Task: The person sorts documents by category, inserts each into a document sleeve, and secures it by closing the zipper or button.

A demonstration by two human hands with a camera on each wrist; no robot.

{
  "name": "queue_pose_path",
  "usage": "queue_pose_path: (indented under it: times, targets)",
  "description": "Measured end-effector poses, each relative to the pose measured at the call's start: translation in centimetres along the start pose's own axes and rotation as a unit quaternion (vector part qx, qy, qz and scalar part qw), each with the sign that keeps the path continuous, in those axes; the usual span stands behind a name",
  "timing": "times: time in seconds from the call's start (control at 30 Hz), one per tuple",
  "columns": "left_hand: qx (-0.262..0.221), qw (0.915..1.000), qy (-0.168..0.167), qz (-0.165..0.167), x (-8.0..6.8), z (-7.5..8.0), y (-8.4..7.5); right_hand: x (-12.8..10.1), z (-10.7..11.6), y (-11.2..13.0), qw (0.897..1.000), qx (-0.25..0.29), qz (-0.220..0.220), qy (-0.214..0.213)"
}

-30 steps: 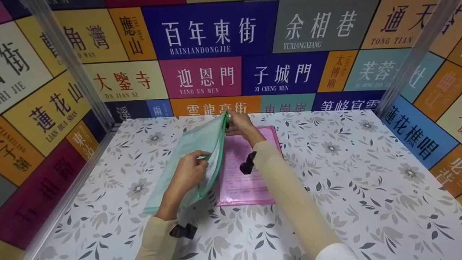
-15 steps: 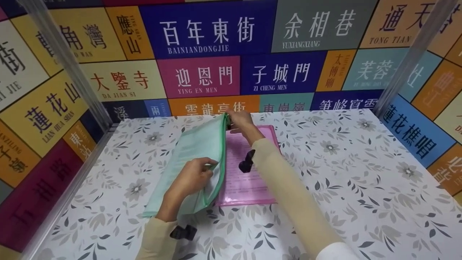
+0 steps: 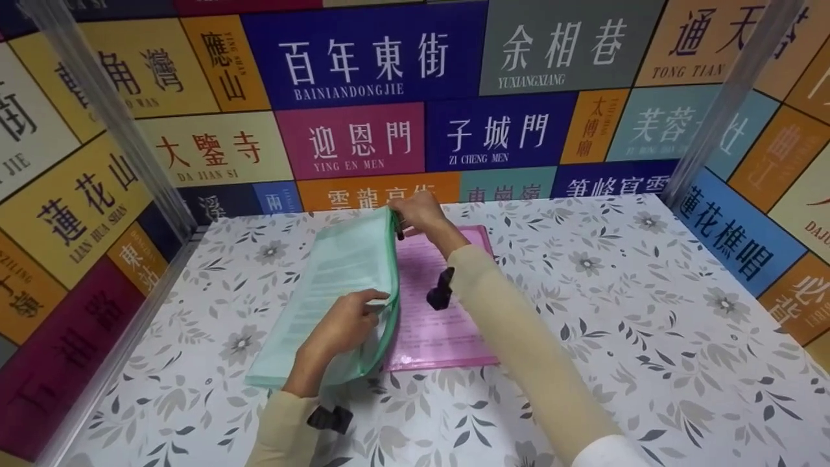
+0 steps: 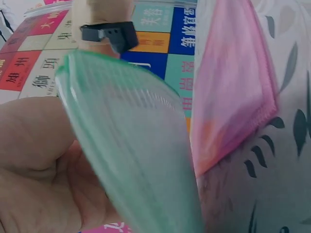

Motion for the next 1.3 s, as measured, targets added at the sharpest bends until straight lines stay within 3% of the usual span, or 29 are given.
queue_pose_path:
  times: [0.23, 0.37, 0.47, 0.57, 0.7, 0.83, 1.03, 1.3]
  targets:
    - [-0.005, 0.9988, 0.024, 0.041, 0.8, -1.0, 1.5, -0.5, -0.1, 0.6, 1.0, -0.015, 0.017, -0.005]
    - [-0.013, 0.9971, 0.015, 0.073, 1.3, -1.3, 2.4, -0.8, -0.4, 1.4, 0.999, -0.037, 0.037, -0.004]
    - [-0.036, 0.996, -0.018, 0.08, 1.7, -0.9, 2.6, -1.1, -0.9, 2.0, 0.998, -0.048, 0.052, 0.001]
    - [-0.073, 0.9917, -0.081, 0.068, 2.3, 0.3, 2.2, -1.5, -1.4, 2.8, 0.996, -0.054, 0.071, 0.005]
    - [-0.128, 0.9747, -0.177, 0.048, 3.1, 2.5, 1.2, -2.0, -1.9, 3.7, 0.995, -0.052, 0.088, 0.012]
    - [-0.143, 0.9601, -0.237, 0.039, 4.0, 4.1, 0.0, -2.1, -2.3, 4.0, 0.995, -0.055, 0.086, 0.016]
    - [-0.123, 0.9564, -0.256, 0.067, 5.5, 5.2, -0.8, -2.3, -2.2, 4.3, 0.995, -0.058, 0.08, 0.016]
    - [-0.085, 0.9513, -0.283, 0.088, 7.0, 6.1, -0.4, -2.4, -2.0, 4.6, 0.993, -0.072, 0.089, 0.02]
Point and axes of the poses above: each hand's wrist, its own x-axis towards the middle knuckle, its own z-axis out of the back of the hand, y = z × x, the point moved 9 cm from there along x, towards the middle knuckle, and after that the axes turned 4 degrees about z, right-handed, at the moved point
